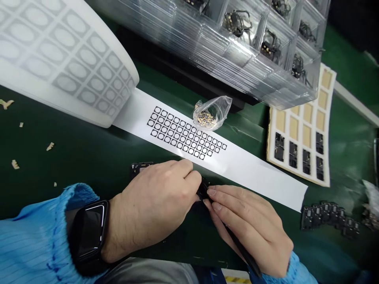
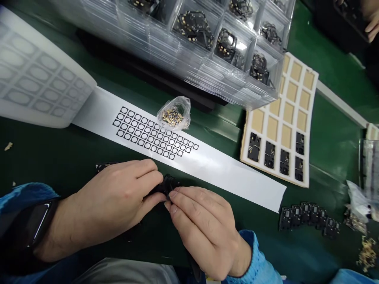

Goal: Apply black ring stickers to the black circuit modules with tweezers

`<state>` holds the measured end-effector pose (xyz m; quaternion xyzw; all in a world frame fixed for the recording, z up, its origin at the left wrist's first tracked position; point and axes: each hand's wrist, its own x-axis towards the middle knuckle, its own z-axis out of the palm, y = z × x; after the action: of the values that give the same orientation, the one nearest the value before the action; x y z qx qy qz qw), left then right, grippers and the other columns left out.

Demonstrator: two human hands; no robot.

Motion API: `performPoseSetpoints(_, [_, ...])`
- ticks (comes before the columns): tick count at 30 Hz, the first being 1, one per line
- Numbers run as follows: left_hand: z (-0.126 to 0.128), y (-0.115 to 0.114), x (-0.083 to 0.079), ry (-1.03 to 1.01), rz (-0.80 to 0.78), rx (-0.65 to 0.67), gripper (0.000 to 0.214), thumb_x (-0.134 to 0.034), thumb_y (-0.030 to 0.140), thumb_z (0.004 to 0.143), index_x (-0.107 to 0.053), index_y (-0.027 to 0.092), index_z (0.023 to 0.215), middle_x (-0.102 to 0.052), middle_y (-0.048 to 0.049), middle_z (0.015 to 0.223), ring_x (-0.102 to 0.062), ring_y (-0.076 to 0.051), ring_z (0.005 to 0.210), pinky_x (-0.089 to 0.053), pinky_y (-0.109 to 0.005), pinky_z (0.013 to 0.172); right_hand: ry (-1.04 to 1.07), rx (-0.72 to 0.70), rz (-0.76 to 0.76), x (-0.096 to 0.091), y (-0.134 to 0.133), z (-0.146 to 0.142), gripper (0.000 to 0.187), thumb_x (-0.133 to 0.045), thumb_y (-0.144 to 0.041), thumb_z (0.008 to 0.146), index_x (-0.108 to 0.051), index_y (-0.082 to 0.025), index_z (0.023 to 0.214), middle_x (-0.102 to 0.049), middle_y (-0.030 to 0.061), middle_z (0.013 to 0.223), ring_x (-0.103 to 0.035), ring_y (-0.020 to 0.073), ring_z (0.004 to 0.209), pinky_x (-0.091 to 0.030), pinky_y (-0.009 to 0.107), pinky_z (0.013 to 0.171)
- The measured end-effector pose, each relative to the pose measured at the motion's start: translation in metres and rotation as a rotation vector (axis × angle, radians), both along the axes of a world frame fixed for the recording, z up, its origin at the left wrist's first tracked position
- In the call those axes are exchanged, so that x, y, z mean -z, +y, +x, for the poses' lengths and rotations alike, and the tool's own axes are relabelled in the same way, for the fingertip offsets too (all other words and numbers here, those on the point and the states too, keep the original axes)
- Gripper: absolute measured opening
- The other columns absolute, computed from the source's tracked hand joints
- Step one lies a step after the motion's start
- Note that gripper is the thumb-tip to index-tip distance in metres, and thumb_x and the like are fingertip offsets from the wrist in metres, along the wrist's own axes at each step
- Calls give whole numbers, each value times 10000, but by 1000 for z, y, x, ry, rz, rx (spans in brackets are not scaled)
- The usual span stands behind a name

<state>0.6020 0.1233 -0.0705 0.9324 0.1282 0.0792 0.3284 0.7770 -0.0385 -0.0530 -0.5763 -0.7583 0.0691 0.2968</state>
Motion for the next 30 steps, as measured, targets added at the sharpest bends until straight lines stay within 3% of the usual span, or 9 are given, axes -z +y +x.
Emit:
performPoseSetpoints(6, [1, 1, -2, 34, -18, -8, 166, -647, 159, 955, -540, 212, 839, -559, -4, 867, -538, -203, 738, -448, -371, 646, 42, 9, -8, -8, -3, -2, 268, -786, 40, 812, -761, -36, 1068, -791, 149, 1195, -746, 275, 1179, -673, 414, 1012])
performPoseSetpoints(10, [0, 3, -4, 41, -28, -3, 109, -634, 167, 969, -599, 193, 870, -582, -13, 887, -556, -198, 750, -464, -361, 647, 169, 157, -35, -8, -1, -2, 309, -819, 35, 792, -738, -143, 1030, -823, 74, 1078, -805, 235, 992, -718, 368, 875])
performPoseSetpoints(15, [1, 5, -12, -2, -259, -62, 91, -664, 260, 941, -701, 178, 924, -634, -19, 892, -588, -170, 772, -488, -305, 638, 370, 298, 50, 4, -3, -2, 360, -825, 31, 772, -697, -191, 1025, -815, 95, 1050, -809, 285, 934, -724, 452, 791])
performPoseSetpoints(22, [5, 2, -21, 18, -578, -169, 110, -651, 218, 857, -746, 213, 802, -673, 43, 715, -601, -94, 617, -473, -228, 578, 131, 167, 105, -9, -1, -9, 390, -836, 57, 779, -694, -153, 1075, -824, 102, 1049, -810, 243, 989, -727, 376, 853])
performPoseSetpoints(30, [7, 6, -23, 110, -733, -226, 154, -612, 136, 804, -723, 207, 724, -687, 63, 673, -580, -71, 572, -435, -169, 518, 82, 97, 158, -9, -8, -13, 369, -822, 63, 789, -729, -83, 1115, -814, 154, 1137, -783, 301, 1118, -714, 447, 948])
